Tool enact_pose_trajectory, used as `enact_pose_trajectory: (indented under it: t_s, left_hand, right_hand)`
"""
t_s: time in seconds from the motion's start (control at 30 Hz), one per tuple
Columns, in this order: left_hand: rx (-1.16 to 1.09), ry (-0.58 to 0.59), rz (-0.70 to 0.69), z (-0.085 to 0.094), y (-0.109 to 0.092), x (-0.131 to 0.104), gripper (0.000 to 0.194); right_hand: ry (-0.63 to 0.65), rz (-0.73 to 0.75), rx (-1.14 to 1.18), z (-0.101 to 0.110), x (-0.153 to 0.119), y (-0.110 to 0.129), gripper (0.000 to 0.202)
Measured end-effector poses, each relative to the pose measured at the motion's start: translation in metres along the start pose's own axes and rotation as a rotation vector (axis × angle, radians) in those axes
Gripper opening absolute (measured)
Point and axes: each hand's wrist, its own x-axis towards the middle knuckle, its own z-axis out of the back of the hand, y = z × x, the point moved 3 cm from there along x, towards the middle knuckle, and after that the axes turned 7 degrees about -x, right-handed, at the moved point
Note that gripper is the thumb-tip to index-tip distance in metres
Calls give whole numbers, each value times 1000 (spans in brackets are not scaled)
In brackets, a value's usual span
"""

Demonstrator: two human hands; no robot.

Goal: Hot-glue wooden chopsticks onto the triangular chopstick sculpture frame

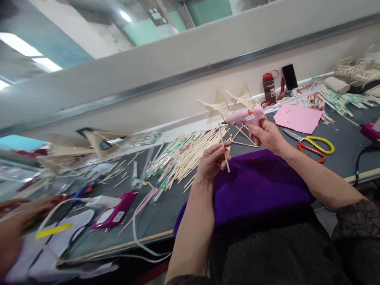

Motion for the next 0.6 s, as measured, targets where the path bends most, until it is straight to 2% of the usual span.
enact_pose_trajectory:
  t_s: [0.13, 0.23, 0.33, 0.43, 0.53, 0.6]
  left_hand:
    - [-26, -29, -19, 3, -3, 0, 35]
    - [-25, -43, -51, 6, -4, 3, 35]
    - [-17, -48, -51, 5, -4, 4, 35]
    - [-13, -47, -46, 3, -5, 3, 34]
    - [-19, -33, -46, 0, -6, 3, 33]
    - [-26, -21, -48, -1, -6, 3, 34]
  right_hand:
    - [-45, -34, 47, 6, 5, 2, 38]
    - [-150, -65, 110, 22, 13, 4, 33]
    - [-250, -130, 127, 50, 23, 3, 24]
    - [-338, -198, 135, 87, 31, -2, 17]
    - [-490, -345, 95, 124, 32, -14, 16]
    - [-547, -443, 60, 141, 30, -25, 15]
